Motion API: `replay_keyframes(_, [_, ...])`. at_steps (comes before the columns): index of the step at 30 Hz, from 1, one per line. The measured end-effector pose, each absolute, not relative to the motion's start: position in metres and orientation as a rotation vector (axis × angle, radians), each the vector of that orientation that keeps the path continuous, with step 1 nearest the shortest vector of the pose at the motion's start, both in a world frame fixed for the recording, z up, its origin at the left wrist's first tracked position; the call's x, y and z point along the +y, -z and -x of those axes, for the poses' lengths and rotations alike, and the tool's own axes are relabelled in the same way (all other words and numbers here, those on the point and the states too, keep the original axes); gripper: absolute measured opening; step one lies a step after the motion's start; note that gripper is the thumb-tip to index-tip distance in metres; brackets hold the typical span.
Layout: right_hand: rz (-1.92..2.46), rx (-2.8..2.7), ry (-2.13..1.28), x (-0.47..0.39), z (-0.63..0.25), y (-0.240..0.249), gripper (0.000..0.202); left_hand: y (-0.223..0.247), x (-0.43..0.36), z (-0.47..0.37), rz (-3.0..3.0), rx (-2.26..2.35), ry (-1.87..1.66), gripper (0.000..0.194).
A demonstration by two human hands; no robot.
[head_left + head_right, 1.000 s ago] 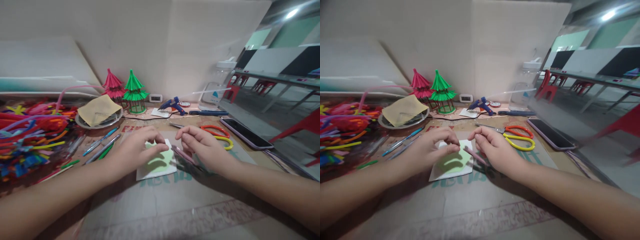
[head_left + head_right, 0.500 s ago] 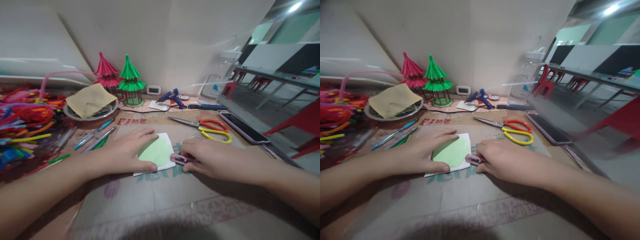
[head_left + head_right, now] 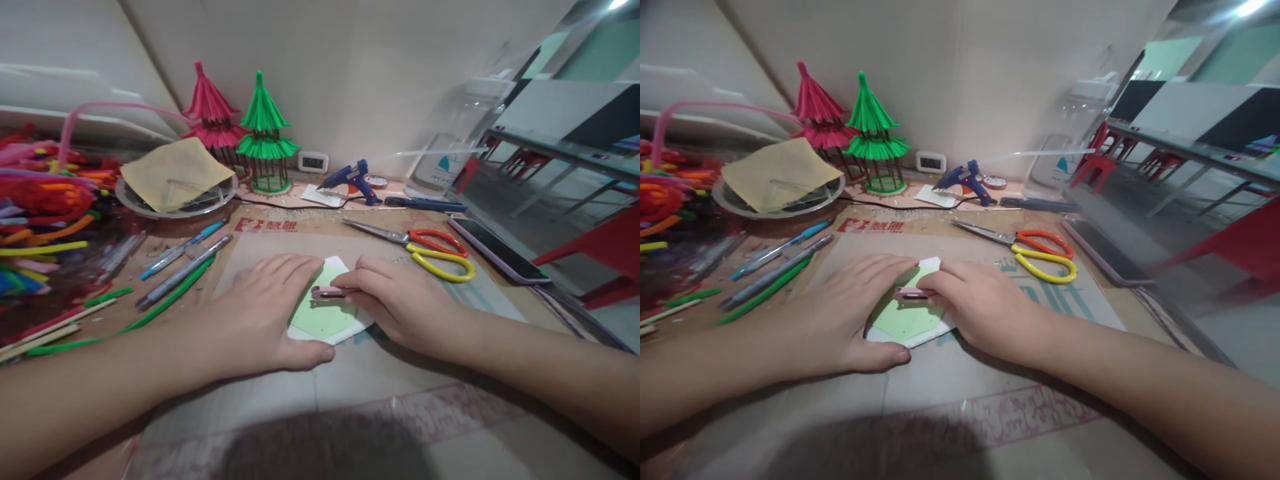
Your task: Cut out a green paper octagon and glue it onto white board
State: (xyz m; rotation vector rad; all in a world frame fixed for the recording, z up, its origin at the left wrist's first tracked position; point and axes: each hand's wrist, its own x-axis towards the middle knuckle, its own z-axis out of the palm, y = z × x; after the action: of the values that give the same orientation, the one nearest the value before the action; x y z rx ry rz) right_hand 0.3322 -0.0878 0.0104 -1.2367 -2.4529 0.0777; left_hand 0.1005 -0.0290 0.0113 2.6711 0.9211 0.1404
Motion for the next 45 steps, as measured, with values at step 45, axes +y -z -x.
replay_keyframes(45, [1.132, -2.495, -0.428, -0.099, -0.326, -0.006, 0.033, -0.027, -0.036, -0.099, -2.624, 0.888, -0.1, 0.088])
